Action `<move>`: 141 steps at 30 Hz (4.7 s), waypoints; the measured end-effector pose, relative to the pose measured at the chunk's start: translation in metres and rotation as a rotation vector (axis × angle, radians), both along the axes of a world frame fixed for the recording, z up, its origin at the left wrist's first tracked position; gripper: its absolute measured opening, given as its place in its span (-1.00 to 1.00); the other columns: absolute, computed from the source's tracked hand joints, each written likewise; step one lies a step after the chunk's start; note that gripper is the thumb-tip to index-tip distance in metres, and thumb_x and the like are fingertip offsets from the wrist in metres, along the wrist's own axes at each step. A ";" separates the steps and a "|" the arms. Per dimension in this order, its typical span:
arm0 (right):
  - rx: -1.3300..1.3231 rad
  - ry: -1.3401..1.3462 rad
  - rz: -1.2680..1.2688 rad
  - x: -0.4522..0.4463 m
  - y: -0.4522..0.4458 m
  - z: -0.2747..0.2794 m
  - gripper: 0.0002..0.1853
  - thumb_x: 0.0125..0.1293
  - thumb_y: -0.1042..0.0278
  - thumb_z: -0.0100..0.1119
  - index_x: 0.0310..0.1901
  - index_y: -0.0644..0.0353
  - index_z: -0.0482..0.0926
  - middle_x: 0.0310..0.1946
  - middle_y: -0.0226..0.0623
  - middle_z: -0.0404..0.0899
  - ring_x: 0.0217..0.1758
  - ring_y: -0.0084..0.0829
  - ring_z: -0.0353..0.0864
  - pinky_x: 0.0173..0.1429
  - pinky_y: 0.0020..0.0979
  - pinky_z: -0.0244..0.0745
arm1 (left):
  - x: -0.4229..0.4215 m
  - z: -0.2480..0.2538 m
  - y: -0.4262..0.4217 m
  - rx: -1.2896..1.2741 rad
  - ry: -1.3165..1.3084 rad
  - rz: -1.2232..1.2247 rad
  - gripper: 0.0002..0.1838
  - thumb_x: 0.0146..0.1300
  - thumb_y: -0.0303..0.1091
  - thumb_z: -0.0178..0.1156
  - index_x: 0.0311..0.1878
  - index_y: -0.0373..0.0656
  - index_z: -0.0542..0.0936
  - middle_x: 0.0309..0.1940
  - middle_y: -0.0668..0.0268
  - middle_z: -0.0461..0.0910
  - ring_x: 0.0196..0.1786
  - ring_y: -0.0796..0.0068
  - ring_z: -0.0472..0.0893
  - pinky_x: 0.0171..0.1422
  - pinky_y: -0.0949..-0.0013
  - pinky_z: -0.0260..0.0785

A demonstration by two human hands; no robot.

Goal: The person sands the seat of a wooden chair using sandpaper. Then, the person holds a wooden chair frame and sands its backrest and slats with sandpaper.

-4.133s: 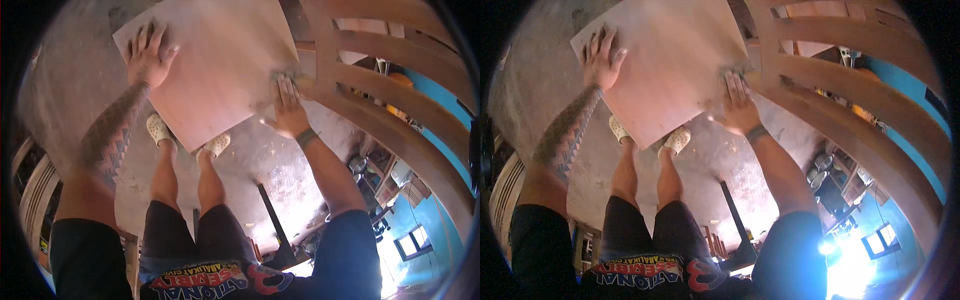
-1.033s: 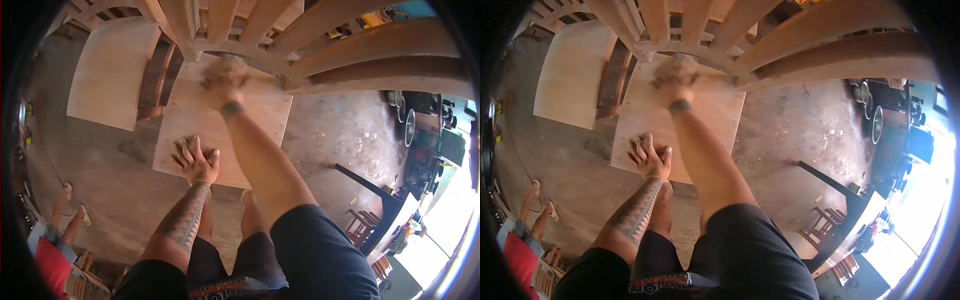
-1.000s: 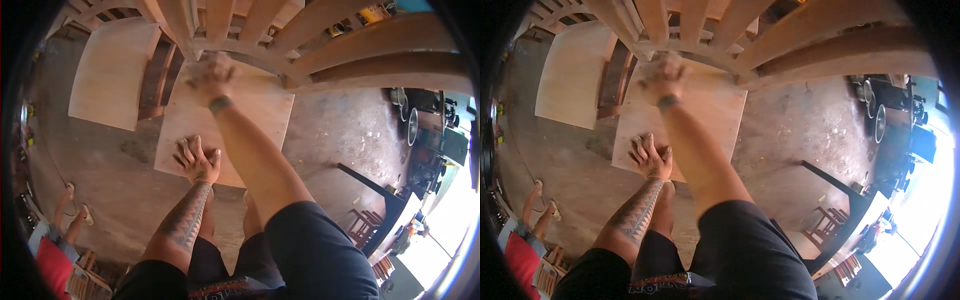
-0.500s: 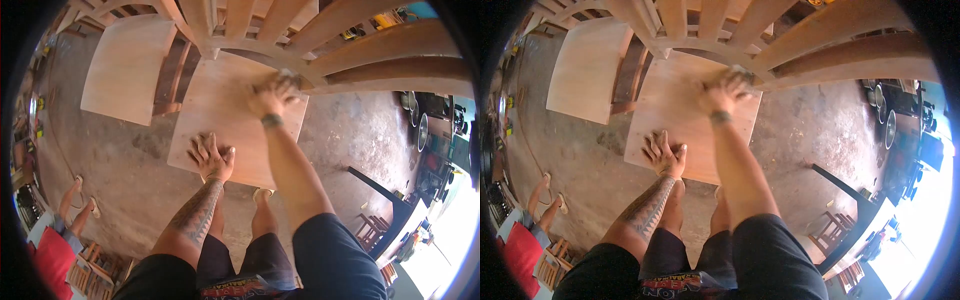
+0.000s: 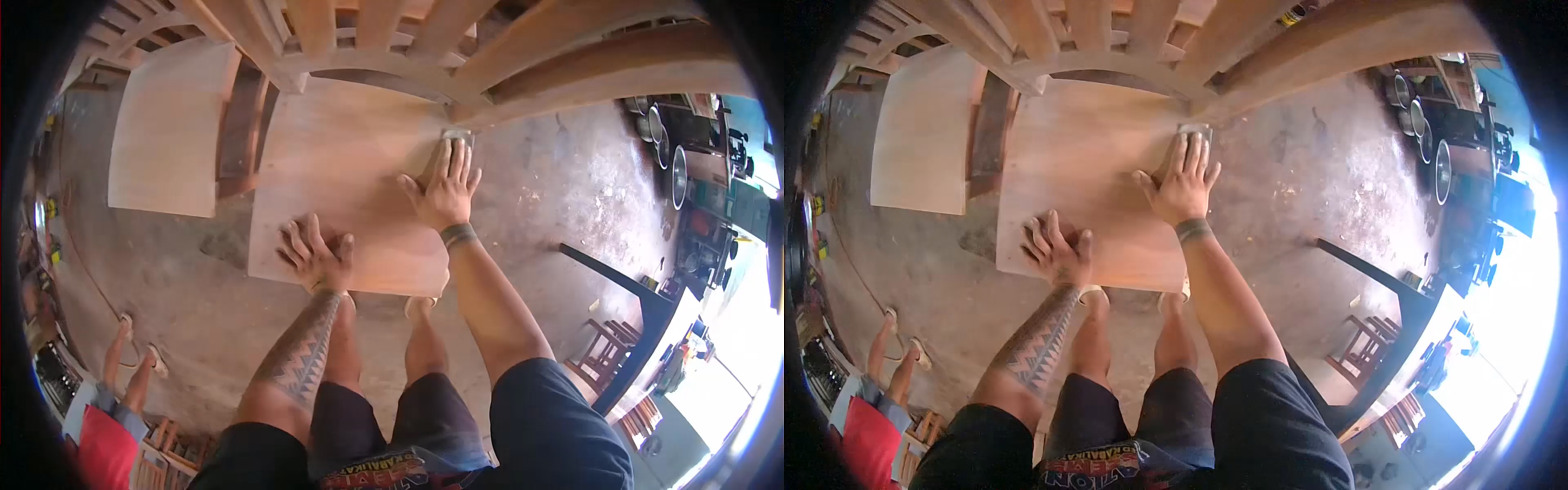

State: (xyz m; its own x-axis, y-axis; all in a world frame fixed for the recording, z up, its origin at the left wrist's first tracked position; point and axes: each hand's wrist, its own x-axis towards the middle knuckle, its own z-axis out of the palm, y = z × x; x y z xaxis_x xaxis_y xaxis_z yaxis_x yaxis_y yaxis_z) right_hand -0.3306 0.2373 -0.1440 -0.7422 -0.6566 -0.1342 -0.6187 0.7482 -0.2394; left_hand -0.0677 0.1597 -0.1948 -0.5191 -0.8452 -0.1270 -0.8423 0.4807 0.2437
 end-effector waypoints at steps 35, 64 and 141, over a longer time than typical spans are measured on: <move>-0.305 -0.452 -0.151 0.198 0.209 -0.009 0.41 0.22 0.09 0.66 0.75 0.55 -0.26 0.73 0.58 -0.12 0.82 0.49 -0.05 0.82 0.16 0.10 | -0.001 0.000 0.004 -0.037 -0.083 -0.042 0.05 0.52 0.47 0.14 0.83 0.12 0.00 0.80 -0.14 -0.09 0.85 -0.40 -0.23 0.78 -0.61 -0.42; -0.222 -0.576 0.071 0.073 0.211 0.054 -0.75 0.51 0.38 0.28 0.12 0.27 0.73 -0.18 0.06 0.81 -0.13 -0.06 0.86 -0.04 -0.08 0.70 | -0.006 0.050 0.048 0.236 0.018 -0.775 -0.06 0.36 0.22 0.36 0.72 0.01 0.39 0.76 0.13 0.24 0.81 -0.09 0.14 0.82 -0.45 -0.15; 0.428 -1.012 0.200 0.149 0.367 0.068 -0.69 0.69 0.18 0.18 0.19 0.14 0.80 0.10 0.01 0.84 0.15 0.06 0.83 0.29 -0.08 0.71 | -0.087 0.011 0.118 0.133 0.132 -1.141 0.10 0.45 0.42 0.17 0.81 -0.17 0.18 0.87 0.09 0.04 0.89 0.06 0.00 0.93 -0.22 -0.26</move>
State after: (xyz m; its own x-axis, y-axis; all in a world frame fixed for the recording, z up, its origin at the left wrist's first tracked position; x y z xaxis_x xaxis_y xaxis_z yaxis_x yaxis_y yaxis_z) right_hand -0.1813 0.6044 -0.0763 -0.0489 -0.5073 -0.8604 -0.4031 0.7981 -0.4477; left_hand -0.1544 0.2776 -0.1833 -0.9879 0.1395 -0.0673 0.1010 0.9095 0.4033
